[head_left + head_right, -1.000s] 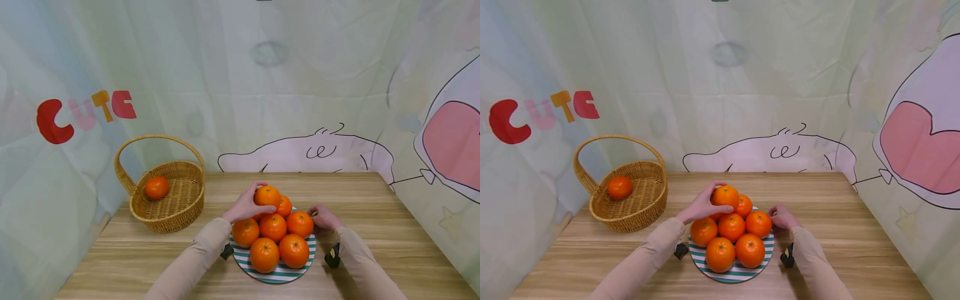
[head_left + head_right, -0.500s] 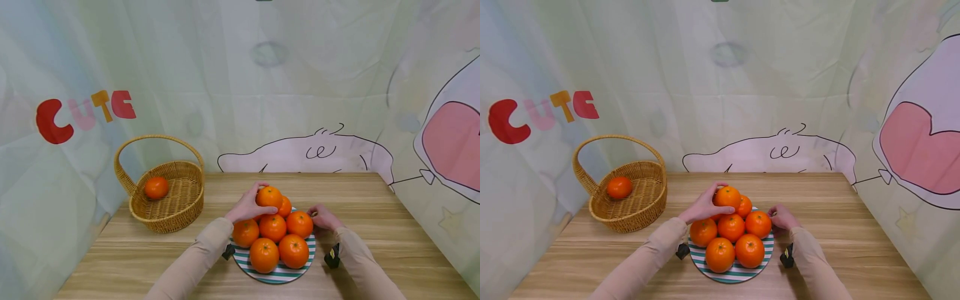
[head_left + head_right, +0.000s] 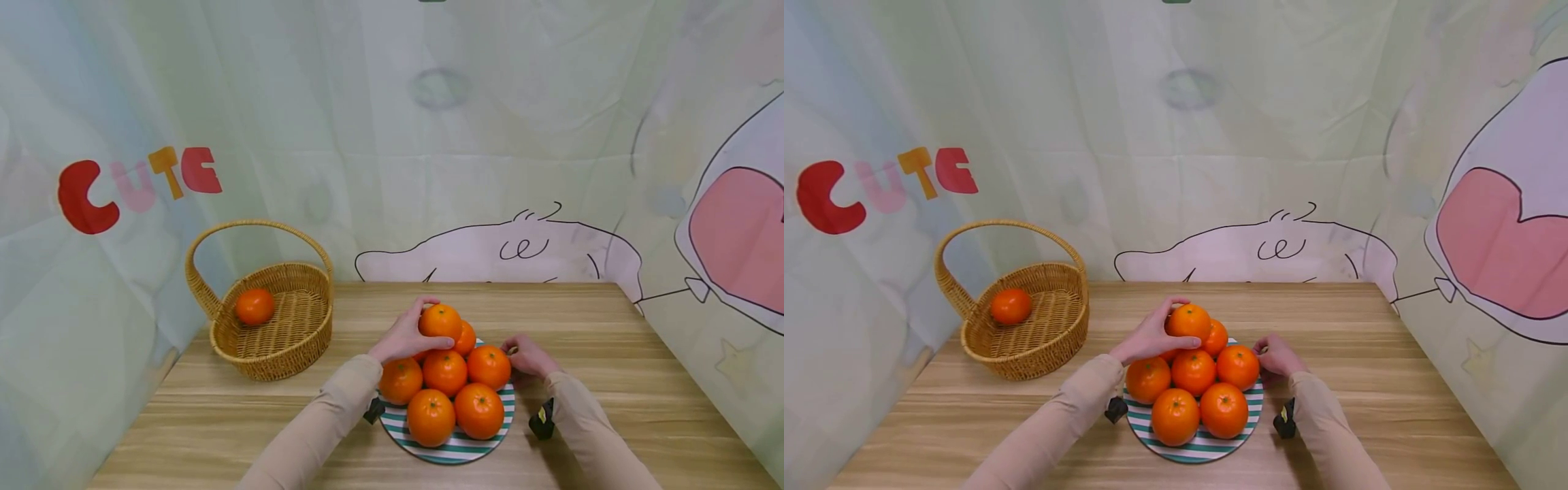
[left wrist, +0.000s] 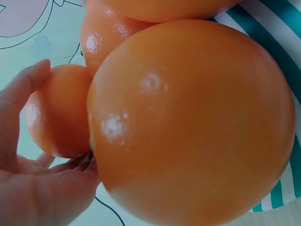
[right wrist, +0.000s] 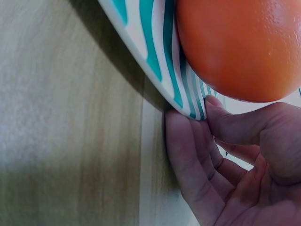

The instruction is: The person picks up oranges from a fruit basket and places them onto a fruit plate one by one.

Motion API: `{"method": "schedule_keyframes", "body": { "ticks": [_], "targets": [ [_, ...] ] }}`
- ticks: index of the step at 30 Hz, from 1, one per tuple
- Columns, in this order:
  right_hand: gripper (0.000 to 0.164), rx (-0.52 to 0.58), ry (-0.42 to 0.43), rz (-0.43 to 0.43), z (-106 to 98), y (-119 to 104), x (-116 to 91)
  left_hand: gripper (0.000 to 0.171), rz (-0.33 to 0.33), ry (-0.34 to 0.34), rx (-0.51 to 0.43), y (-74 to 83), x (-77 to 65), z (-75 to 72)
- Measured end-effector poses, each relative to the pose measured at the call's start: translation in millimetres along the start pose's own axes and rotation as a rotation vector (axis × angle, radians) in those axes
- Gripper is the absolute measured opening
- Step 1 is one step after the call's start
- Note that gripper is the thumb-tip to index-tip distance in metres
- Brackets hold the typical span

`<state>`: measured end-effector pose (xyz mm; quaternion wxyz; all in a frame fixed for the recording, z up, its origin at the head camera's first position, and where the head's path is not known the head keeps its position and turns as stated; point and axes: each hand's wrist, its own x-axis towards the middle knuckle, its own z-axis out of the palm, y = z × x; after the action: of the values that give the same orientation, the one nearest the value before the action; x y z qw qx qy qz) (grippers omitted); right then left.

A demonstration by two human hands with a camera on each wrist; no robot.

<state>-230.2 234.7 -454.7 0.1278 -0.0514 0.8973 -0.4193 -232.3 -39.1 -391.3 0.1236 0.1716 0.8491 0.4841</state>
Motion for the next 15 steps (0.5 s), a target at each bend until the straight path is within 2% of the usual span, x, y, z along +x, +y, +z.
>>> {"method": "schedule_keyframes", "body": {
  "ticks": [10,15],
  "targets": [
    [0.013,-0.007,0.009,-0.037,0.2,1.0,0.7,0.076,0.016,0.003,0.019,-0.3,0.4,-0.7],
    [0.013,0.008,-0.005,0.007,-0.1,0.0,0.5,0.078,0.015,-0.001,0.024,-0.6,0.9,-0.5]
  ]
}}
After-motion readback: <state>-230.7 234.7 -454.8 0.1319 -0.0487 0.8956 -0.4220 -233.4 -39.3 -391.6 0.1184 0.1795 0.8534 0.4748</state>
